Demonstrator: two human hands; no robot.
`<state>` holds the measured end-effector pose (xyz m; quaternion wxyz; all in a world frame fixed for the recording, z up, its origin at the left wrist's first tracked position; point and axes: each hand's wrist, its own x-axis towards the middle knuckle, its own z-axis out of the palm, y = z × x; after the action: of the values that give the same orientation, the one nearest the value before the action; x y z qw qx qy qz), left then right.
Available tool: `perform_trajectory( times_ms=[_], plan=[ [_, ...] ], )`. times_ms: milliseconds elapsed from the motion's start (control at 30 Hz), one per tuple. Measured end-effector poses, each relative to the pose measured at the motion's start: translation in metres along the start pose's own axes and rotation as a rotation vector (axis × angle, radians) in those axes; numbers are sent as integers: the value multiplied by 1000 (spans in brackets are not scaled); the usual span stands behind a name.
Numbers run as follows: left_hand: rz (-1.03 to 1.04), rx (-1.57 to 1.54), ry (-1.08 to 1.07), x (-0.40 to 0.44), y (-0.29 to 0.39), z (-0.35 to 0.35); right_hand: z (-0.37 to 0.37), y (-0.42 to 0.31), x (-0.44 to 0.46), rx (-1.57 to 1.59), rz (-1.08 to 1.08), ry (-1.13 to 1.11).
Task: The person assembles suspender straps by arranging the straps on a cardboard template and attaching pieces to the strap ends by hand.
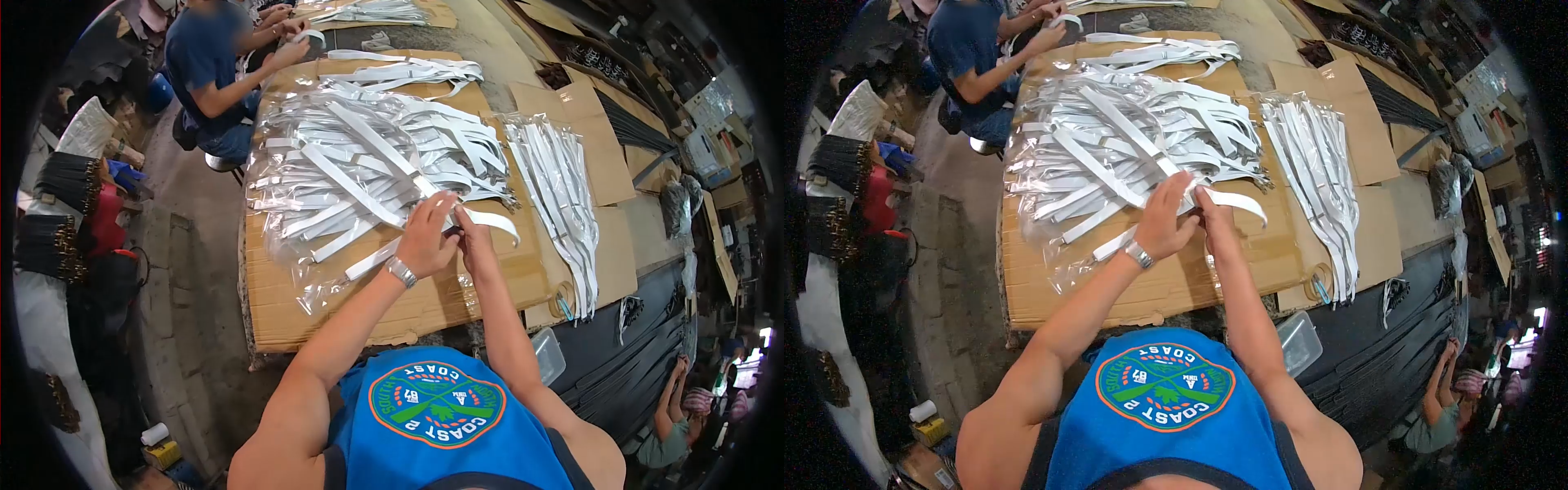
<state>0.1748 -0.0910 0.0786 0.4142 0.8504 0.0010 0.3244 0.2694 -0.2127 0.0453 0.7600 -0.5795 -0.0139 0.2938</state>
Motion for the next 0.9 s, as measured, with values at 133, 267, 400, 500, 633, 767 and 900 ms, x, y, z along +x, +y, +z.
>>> perform_trajectory(
  times_ms=[133, 267, 400, 500, 633, 767, 900],
  plan=[
    [-315, -87, 283, -44, 4, -9, 6, -14, 3, -36, -14, 64],
    [-484, -46, -76, -115, -13, -19, 14, -36, -2, 12, -19, 68],
    [-330, 487, -290, -146, -40, -22, 22, -49, 4, 58, -36, -16],
    [-355, 463, -387, -132, -67, -36, 42, -74, -12, 55, -79, -47],
    [-364, 522, -413, -104, -112, -46, 55, -103, -40, 111, -142, -123],
    [-496, 406, -575, -83, -80, -49, 48, -113, -67, 131, -189, -146],
    [-880, -1030, -513, -116, -28, -15, 25, -104, -99, 169, -156, -122]
  ],
)
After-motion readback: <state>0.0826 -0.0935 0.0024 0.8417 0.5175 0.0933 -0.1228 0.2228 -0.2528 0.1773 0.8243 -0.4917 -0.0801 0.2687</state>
